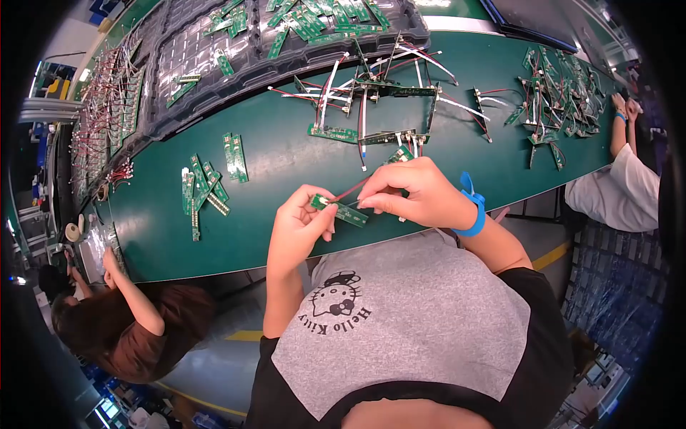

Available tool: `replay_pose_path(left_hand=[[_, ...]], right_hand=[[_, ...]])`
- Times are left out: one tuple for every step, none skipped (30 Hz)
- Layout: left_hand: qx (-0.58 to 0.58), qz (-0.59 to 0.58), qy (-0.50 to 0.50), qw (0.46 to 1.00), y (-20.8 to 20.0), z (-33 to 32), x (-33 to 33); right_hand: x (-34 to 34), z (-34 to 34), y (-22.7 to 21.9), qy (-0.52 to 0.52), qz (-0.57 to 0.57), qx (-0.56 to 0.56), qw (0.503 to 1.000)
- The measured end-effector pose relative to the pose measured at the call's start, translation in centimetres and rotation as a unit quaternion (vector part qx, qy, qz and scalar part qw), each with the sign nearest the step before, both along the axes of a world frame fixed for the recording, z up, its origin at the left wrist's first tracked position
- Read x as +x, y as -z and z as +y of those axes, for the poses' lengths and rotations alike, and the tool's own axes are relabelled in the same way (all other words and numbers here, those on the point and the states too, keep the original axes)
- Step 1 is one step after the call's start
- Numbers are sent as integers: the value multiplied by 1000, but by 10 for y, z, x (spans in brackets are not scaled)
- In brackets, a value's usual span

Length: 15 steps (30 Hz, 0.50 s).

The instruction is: The person connects wire harnesses to printed circuit boards by hand at an assembly station.

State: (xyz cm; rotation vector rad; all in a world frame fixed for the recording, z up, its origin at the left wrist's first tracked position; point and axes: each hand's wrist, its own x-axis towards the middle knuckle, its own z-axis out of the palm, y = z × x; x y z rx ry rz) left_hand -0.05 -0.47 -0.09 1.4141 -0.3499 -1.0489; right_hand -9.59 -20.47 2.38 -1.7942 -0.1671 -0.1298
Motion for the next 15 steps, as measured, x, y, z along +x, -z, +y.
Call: replay_pose_path(left_hand=[[0, 0, 0, 1000, 1, -1, 0], [-50, 18, -15, 998, 1, -1, -1], [-100, 36, -30, 994, 2, -1, -1], [-101, 36, -30, 994, 4, 0, -1], [-151, 62, -33, 986, 6, 0, 0], [-200, 87, -35, 975, 7, 1, 0], [-200, 87, -34, 975, 8, 1, 1], [-216, 105, -38, 970, 8, 1, 1], [-232, 122, -42, 964, 9, 1, 1], [-232, 122, -41, 964, 8, 1, 0], [-234, 121, -38, 964, 6, 0, -1], [-235, 121, -34, 964, 5, -1, -2], [-235, 121, -34, 964, 4, -2, -2], [-235, 112, -27, 965, 3, -3, -3], [-235, 103, -19, 966, 3, -4, -4]], right_hand=[[1, -2, 0, -7, -31, -20, 999], [1, -2, 0, -7, -31, -20, 999], [1, -3, 1, -23, -8, -13, 1000], [1, -3, 1, -38, 15, -7, 999], [1, -2, 0, -38, 15, -7, 999], [0, -1, -4, -28, 33, 4, 999], [0, 0, -5, -19, 50, 14, 998], [0, 2, -5, -18, 50, 14, 998], [0, 4, -4, 11, 18, 14, 1000], [0, 6, -3, 40, -14, 14, 999], [1, 9, -3, 39, -14, 14, 999], [2, 11, -3, 55, -21, 8, 998], [3, 12, -3, 71, -29, 2, 997], [4, 14, -3, 71, -29, 2, 997], [4, 15, -2, 69, -11, 16, 997]])
